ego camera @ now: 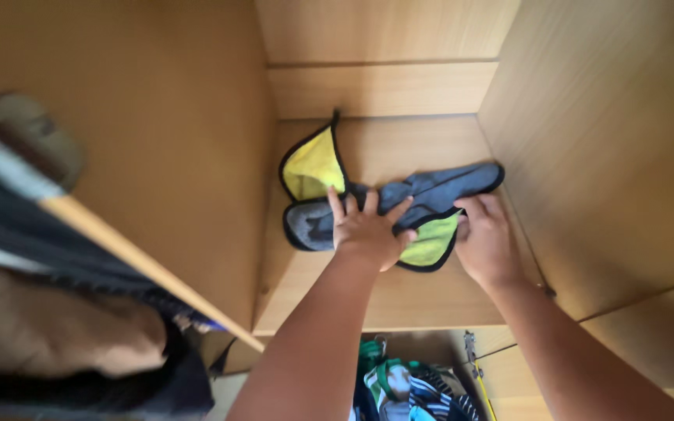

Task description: The person removes stacks of folded clothes from a wooden wardrobe shelf, wipes the shelf surface with a cloth, and then restacks the clothes back onto the shelf.

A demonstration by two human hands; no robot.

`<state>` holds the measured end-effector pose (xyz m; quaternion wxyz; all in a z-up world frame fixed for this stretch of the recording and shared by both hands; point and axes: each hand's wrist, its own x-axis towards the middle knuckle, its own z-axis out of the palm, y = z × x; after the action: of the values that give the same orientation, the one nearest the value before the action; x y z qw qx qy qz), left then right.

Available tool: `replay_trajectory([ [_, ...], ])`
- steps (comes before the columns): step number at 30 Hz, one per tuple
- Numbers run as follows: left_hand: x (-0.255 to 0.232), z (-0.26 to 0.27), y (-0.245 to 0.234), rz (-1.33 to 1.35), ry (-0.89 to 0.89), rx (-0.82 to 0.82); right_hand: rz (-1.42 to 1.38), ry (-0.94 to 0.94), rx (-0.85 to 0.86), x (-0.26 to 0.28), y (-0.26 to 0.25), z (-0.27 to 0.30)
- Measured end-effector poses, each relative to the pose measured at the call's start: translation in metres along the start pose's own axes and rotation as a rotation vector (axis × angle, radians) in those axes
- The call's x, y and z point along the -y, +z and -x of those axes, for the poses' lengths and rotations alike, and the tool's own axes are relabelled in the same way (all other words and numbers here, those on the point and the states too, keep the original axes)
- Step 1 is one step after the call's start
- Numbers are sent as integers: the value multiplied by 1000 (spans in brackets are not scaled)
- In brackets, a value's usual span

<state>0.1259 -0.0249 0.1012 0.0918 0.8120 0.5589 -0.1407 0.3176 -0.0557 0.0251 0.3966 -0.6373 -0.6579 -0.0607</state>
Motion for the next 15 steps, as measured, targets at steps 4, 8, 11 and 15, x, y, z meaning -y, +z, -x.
replay_trajectory([
  [4,13,-38,0,82,-11,-13,95,25,-33,-14,2,6],
  [8,46,-67,-8,131,-106,-29,279,-197,38,1,-3,-1],
  [11,75,-87,-9,106,-147,-62,462,37,376,32,-1,-20],
  [15,102,-115,-3,175,-156,-164,661,282,777,69,13,-46],
])
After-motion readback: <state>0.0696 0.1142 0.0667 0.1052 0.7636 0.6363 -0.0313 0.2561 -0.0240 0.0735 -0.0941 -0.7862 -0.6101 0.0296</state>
